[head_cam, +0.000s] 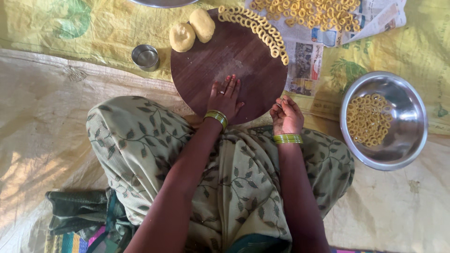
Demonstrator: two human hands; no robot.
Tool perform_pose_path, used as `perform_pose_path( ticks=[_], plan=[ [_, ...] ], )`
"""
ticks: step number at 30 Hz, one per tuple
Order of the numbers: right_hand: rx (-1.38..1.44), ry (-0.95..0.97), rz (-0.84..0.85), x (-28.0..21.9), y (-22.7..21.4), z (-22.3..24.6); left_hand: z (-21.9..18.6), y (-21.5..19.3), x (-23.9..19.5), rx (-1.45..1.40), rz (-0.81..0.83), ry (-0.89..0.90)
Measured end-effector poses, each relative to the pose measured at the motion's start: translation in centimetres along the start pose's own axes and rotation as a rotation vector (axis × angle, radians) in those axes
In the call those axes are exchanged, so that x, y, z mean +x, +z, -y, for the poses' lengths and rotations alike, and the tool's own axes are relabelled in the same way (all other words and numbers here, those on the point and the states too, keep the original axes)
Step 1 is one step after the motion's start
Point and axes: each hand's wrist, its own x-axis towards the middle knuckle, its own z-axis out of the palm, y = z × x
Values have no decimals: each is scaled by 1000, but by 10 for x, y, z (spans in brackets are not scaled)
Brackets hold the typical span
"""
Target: The person rolls small pieces of dough into thin ropes on a wooden board, then joins the ends to form rings. The rings are placed into a metal bowl. The person repeats this process continuously.
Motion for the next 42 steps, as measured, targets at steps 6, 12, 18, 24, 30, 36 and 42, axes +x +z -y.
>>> perform_pose_path(
  ticks=[6,12,18,24,30,36,42],
  plan=[
    [-24,-55,-46,-7,-10,3,1,3,-7,83,-231,141],
    [-61,-61,-100,-6,-9,0,-7,-9,-27,2,-354,246],
    [-96,-75,-134,-10,-11,-2,-7,-4,-29,-13,-454,298],
    [-86,-85,-114,-13,-12,-4,0,18,-24,36,-431,165],
    [-87,-105,-124,-14,-8,-5,6,29,-18,-366,-310,36],
    [-96,-98,-118,-16,-6,-4,8,37,-14,-452,-236,-20],
    [-94,-97,-111,-13,-7,-5,11,50,-11,-388,-255,87]
  ],
)
